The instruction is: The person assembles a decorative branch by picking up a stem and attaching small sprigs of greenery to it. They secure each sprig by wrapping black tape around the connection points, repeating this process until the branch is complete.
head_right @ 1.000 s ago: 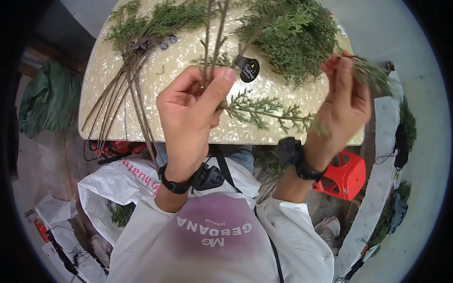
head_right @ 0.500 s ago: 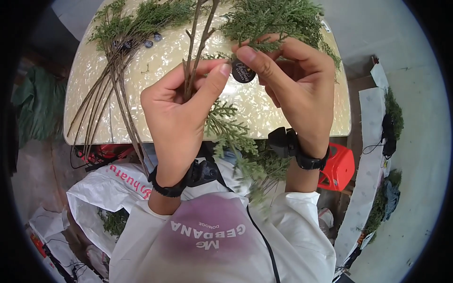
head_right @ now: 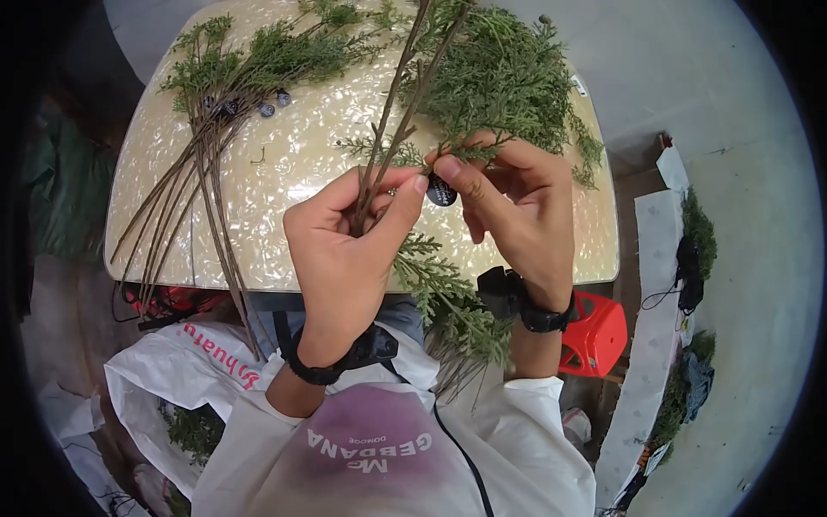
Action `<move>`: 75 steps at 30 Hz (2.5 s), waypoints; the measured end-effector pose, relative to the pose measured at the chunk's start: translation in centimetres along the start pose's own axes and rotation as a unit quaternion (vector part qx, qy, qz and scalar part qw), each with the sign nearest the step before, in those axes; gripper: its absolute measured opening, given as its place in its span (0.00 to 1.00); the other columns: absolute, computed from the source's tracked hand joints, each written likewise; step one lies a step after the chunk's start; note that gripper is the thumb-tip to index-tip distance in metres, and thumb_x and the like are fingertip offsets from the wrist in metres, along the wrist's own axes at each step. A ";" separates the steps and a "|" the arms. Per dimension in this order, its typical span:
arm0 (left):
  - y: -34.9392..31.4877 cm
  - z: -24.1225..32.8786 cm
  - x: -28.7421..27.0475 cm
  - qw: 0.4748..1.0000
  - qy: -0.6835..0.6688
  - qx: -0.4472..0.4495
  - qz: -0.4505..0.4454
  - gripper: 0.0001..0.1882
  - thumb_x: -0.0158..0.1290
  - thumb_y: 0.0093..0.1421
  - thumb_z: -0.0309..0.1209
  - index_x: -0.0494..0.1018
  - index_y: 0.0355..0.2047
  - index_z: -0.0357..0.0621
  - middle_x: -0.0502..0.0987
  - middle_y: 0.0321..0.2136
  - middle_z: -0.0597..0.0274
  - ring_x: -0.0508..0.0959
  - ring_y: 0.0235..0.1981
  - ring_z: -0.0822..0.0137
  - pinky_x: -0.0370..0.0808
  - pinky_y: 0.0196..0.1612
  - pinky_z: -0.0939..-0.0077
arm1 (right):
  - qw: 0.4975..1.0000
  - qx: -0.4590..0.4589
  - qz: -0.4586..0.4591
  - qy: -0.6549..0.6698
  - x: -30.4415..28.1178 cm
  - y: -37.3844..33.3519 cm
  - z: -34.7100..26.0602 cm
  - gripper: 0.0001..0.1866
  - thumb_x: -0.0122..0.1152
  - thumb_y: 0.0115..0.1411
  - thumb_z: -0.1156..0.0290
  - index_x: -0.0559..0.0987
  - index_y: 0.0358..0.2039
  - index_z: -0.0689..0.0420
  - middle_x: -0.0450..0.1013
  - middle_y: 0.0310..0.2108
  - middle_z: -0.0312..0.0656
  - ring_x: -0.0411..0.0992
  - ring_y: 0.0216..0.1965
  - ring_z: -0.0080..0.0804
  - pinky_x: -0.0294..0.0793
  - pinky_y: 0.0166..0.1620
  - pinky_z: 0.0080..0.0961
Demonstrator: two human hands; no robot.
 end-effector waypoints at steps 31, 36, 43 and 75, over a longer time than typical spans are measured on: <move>1.5 3.5 -6.2 0.972 0.002 0.158 0.174 0.13 0.59 0.60 0.27 0.76 0.45 0.38 0.71 0.23 0.75 0.63 0.17 0.86 0.57 0.17 0.90 | 0.898 -0.040 -0.028 -0.438 0.3 4.8 11.3 0.13 0.66 0.55 0.68 0.81 0.41 0.57 0.74 0.21 0.40 0.74 0.23 0.31 0.71 0.29 0.28; 1.5 4.9 -8.0 0.954 0.001 0.197 0.226 0.13 0.59 0.59 0.26 0.76 0.44 0.37 0.71 0.23 0.74 0.64 0.17 0.86 0.57 0.16 0.88 | 0.831 -0.102 -0.030 -0.546 0.6 5.0 14.0 0.12 0.66 0.51 0.70 0.82 0.37 0.56 0.75 0.26 0.44 0.75 0.33 0.44 0.72 0.36 0.36; 0.5 5.2 -8.0 0.965 0.022 0.180 0.189 0.08 0.60 0.58 0.25 0.76 0.37 0.38 0.72 0.23 0.71 0.63 0.15 0.85 0.56 0.16 0.86 | 0.877 -0.099 0.039 -0.468 -1.0 4.6 11.2 0.08 0.65 0.52 0.73 0.82 0.34 0.58 0.78 0.29 0.43 0.75 0.26 0.39 0.73 0.32 0.30; -1.5 2.9 -5.6 0.961 -0.235 0.142 -0.042 0.14 0.60 0.59 0.30 0.71 0.42 0.36 0.77 0.35 0.57 0.70 0.17 0.79 0.64 0.12 0.90 | 0.897 0.029 -0.146 0.416 10.4 0.7 -2.1 0.10 0.64 0.59 0.72 0.81 0.38 0.65 0.78 0.29 0.41 0.74 0.26 0.20 0.73 0.29 0.16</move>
Point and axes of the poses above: each hand's wrist, its own y-axis towards the middle knuckle, its own x-axis out of the palm, z = x × y, the point moved 1 cm from there along y, towards the middle knuckle
